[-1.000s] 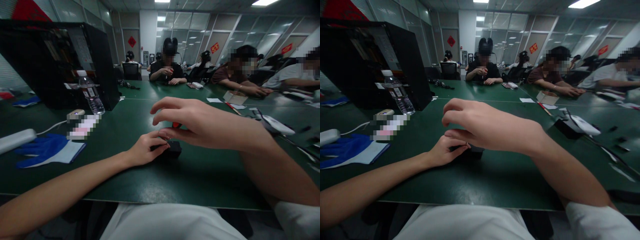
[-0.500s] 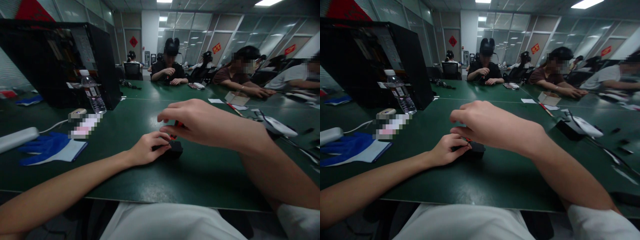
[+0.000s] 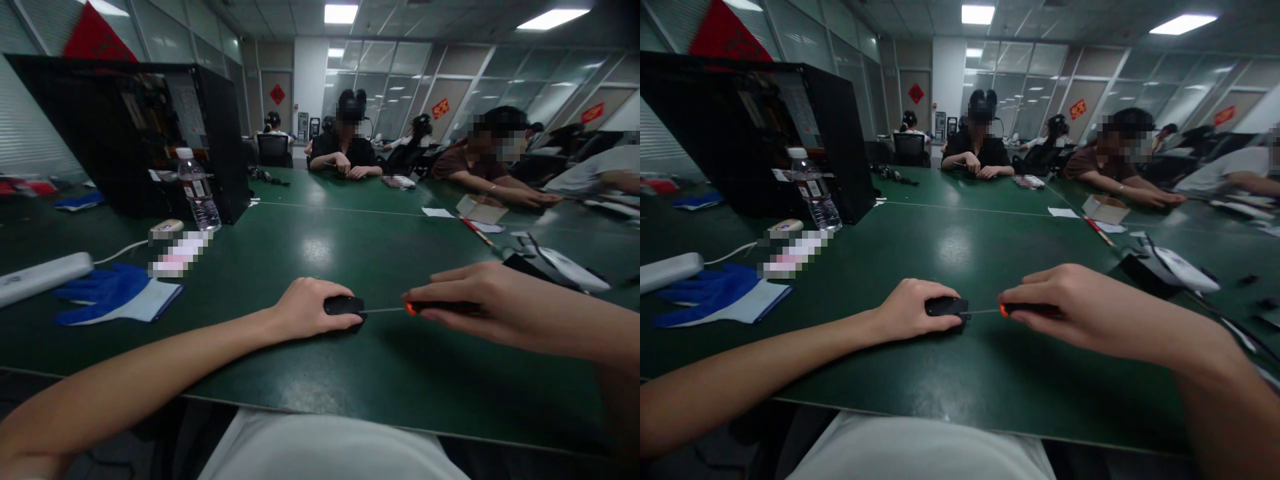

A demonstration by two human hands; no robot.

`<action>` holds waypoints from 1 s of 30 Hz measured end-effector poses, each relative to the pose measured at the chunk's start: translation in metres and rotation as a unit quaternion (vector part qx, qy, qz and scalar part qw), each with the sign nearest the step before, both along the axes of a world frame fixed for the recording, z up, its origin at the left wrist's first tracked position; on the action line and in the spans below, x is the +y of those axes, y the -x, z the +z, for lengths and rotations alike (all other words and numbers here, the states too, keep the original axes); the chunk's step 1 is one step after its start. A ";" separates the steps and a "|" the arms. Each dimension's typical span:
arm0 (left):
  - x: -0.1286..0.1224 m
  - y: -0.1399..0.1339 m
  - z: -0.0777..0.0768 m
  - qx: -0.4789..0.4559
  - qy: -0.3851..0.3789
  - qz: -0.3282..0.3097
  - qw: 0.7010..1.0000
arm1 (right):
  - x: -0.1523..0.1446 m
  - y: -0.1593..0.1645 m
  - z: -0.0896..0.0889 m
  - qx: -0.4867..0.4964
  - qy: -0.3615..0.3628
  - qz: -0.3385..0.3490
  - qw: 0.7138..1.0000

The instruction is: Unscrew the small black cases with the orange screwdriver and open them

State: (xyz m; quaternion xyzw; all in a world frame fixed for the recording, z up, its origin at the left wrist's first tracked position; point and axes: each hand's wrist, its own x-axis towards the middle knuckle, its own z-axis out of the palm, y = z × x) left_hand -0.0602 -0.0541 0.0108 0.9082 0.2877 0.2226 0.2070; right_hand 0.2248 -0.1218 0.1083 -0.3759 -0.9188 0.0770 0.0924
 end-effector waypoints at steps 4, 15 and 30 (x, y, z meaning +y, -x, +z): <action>0.001 0.002 -0.004 -0.017 -0.007 -0.012 1.000 | 0.003 -0.023 -0.004 0.022 0.036 -0.009 0.999; 0.004 0.002 -0.009 -0.014 -0.062 -0.030 0.998 | 0.018 -0.011 -0.018 0.041 0.094 -0.012 0.995; 0.005 0.002 -0.010 -0.024 -0.059 -0.030 0.998 | 0.018 -0.019 -0.017 0.040 0.092 -0.022 0.995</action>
